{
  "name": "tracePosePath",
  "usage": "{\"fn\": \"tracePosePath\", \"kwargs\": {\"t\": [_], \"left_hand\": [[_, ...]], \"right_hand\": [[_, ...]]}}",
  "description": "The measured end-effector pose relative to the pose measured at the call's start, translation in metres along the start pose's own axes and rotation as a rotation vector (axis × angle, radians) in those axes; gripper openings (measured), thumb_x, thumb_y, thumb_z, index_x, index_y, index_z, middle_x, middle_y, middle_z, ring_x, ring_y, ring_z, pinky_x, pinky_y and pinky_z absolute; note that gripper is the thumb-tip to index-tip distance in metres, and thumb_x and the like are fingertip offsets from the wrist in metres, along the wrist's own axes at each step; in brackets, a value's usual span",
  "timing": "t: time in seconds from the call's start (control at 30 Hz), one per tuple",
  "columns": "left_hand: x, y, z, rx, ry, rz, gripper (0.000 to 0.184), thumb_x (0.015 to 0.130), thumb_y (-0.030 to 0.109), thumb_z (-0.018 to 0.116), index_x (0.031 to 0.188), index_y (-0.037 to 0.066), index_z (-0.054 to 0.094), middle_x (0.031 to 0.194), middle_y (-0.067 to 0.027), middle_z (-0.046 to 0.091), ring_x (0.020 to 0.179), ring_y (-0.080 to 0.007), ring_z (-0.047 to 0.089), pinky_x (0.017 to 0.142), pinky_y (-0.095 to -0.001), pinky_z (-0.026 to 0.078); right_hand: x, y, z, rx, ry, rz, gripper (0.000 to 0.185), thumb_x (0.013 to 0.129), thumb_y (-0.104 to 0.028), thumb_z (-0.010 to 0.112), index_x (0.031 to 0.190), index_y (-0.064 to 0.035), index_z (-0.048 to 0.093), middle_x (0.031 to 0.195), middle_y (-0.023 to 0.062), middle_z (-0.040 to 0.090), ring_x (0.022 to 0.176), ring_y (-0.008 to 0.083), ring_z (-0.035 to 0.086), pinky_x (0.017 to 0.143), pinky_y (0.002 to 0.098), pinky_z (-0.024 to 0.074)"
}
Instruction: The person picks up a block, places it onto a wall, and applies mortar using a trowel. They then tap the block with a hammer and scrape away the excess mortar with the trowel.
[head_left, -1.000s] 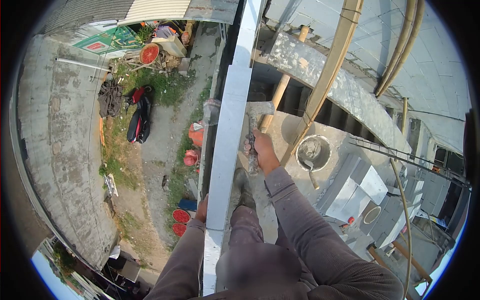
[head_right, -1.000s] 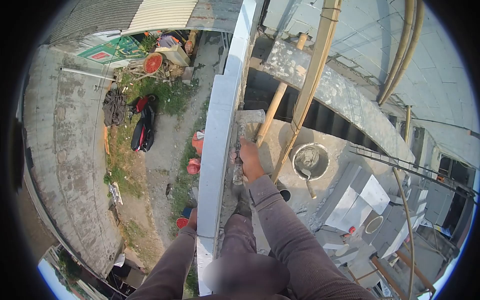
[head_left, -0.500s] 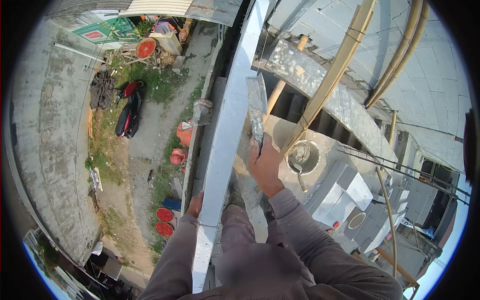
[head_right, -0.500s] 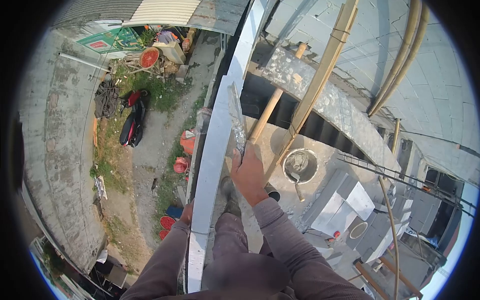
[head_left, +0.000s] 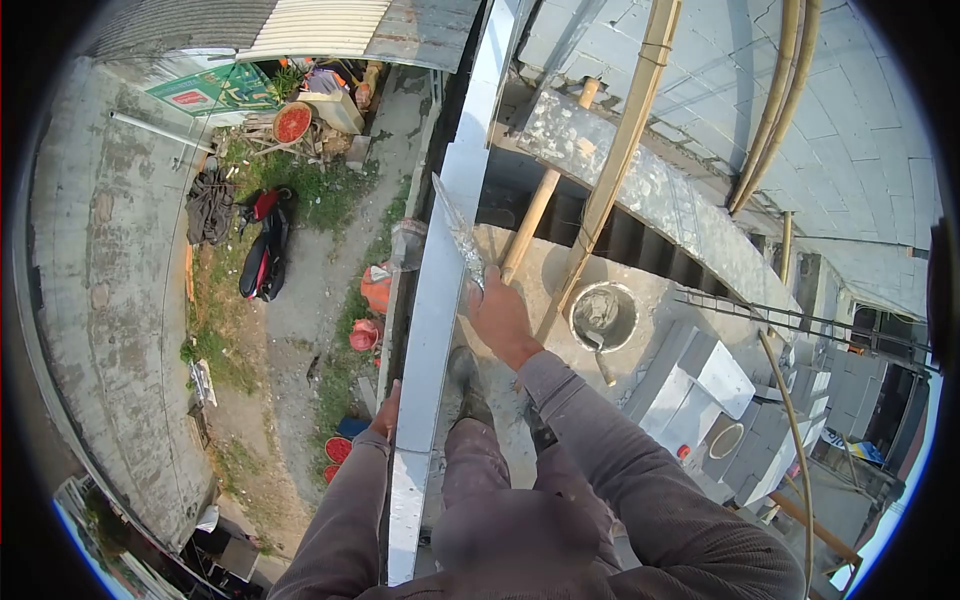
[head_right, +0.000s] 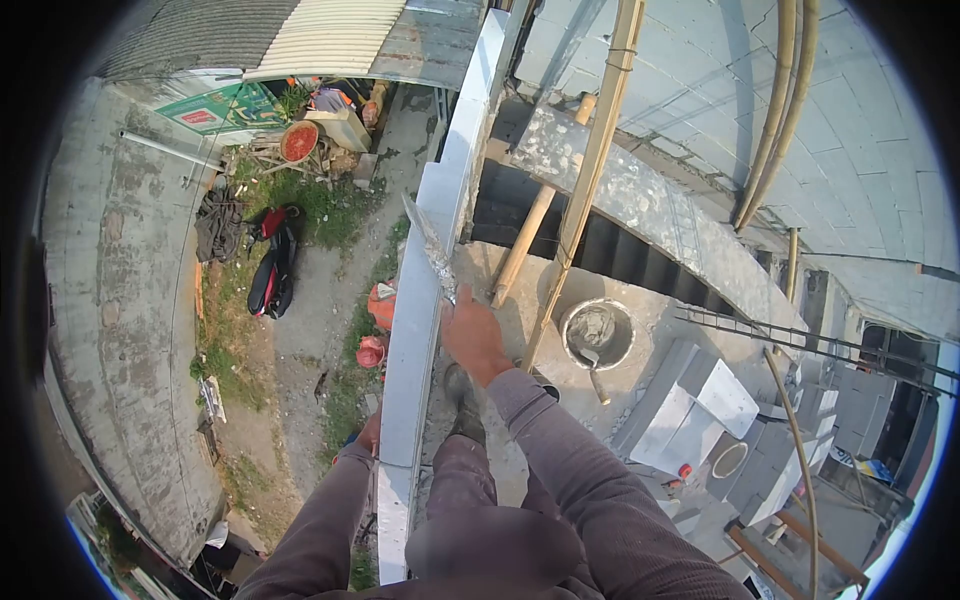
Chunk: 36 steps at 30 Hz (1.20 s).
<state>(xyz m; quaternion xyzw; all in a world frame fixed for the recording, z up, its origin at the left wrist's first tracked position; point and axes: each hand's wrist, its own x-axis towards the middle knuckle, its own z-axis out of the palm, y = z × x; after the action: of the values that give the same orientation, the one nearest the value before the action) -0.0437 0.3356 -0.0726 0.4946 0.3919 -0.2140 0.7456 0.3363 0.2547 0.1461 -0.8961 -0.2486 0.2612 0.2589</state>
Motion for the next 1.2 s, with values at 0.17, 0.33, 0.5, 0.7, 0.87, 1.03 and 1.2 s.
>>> {"fn": "tracePosePath", "kwargs": {"t": [0.17, 0.33, 0.5, 0.7, 0.87, 1.03, 1.2], "left_hand": [[-0.042, 0.062, 0.023, -0.525, -0.036, -0.071, 0.074, 0.109, 0.057, 0.034, 0.151, -0.003, 0.044, 0.139, -0.0107, 0.061, 0.13, -0.0197, 0.056, 0.109, -0.0365, 0.045], [-0.057, 0.084, 0.029, -0.097, 0.204, 0.228, 0.066, 0.106, 0.031, 0.056, 0.155, -0.008, 0.036, 0.152, -0.0177, 0.05, 0.141, -0.0196, 0.046, 0.117, -0.033, 0.035], [-0.074, 0.128, 0.047, 0.151, 0.2, 0.227, 0.06, 0.099, 0.019, 0.065, 0.149, -0.007, 0.046, 0.134, -0.0158, 0.064, 0.121, -0.0186, 0.06, 0.104, -0.0314, 0.046], [-0.078, 0.125, 0.055, 0.215, 0.258, 0.2, 0.048, 0.098, 0.025, 0.068, 0.135, -0.006, 0.061, 0.115, -0.0119, 0.072, 0.103, -0.0164, 0.065, 0.092, -0.0327, 0.051], [-0.072, 0.113, 0.048, 0.235, 0.265, 0.203, 0.047, 0.1, 0.03, 0.067, 0.127, -0.008, 0.065, 0.109, -0.0109, 0.073, 0.097, -0.0161, 0.065, 0.087, -0.0337, 0.052], [-0.066, 0.096, 0.036, 0.353, 0.359, 0.246, 0.043, 0.101, 0.03, 0.065, 0.119, -0.009, 0.068, 0.102, -0.0112, 0.074, 0.09, -0.0141, 0.064, 0.081, -0.0331, 0.052], [-0.079, 0.117, 0.044, 0.446, 0.387, 0.234, 0.039, 0.102, 0.028, 0.064, 0.113, -0.009, 0.069, 0.092, -0.0069, 0.071, 0.081, -0.0117, 0.059, 0.071, -0.0318, 0.049]], "right_hand": [[-0.016, 0.002, -0.016, 0.156, 0.029, 0.0, 0.031, 0.102, -0.025, 0.055, 0.11, 0.0042, 0.05, 0.077, 0.0295, 0.066, 0.074, 0.0499, 0.067, 0.068, 0.0586, 0.0528], [-0.043, 0.014, 0.003, 0.092, 0.032, -0.026, 0.032, 0.103, -0.027, 0.055, 0.111, 0.0033, 0.05, 0.077, 0.0286, 0.067, 0.073, 0.0496, 0.066, 0.067, 0.0586, 0.0529], [-0.04, 0.015, 0.005, -0.024, 0.002, -0.026, 0.032, 0.103, -0.029, 0.054, 0.11, 0.0023, 0.05, 0.079, 0.0281, 0.067, 0.074, 0.0495, 0.067, 0.069, 0.0589, 0.0531], [-0.047, 0.022, -0.004, 0.105, -0.018, 0.019, 0.033, 0.102, -0.029, 0.055, 0.114, 0.0018, 0.051, 0.082, 0.0289, 0.068, 0.078, 0.0515, 0.067, 0.072, 0.0593, 0.0531], [-0.133, 0.055, -0.02, 0.255, 0.022, -0.052, 0.041, 0.098, -0.034, 0.063, 0.113, 0.0032, 0.056, 0.083, 0.0315, 0.068, 0.081, 0.052, 0.067, 0.073, 0.0578, 0.0516], [-0.288, 0.116, -0.056, 0.237, -0.092, 0.302, 0.045, 0.095, -0.036, 0.068, 0.115, 0.0036, 0.057, 0.085, 0.0315, 0.069, 0.083, 0.0522, 0.067, 0.074, 0.0568, 0.0518], [-0.422, 0.235, -0.04, 0.278, -0.077, 0.79, 0.047, 0.093, -0.032, 0.068, 0.118, 0.0057, 0.058, 0.109, 0.0379, 0.066, 0.108, 0.054, 0.063, 0.094, 0.0571, 0.0488]]}}
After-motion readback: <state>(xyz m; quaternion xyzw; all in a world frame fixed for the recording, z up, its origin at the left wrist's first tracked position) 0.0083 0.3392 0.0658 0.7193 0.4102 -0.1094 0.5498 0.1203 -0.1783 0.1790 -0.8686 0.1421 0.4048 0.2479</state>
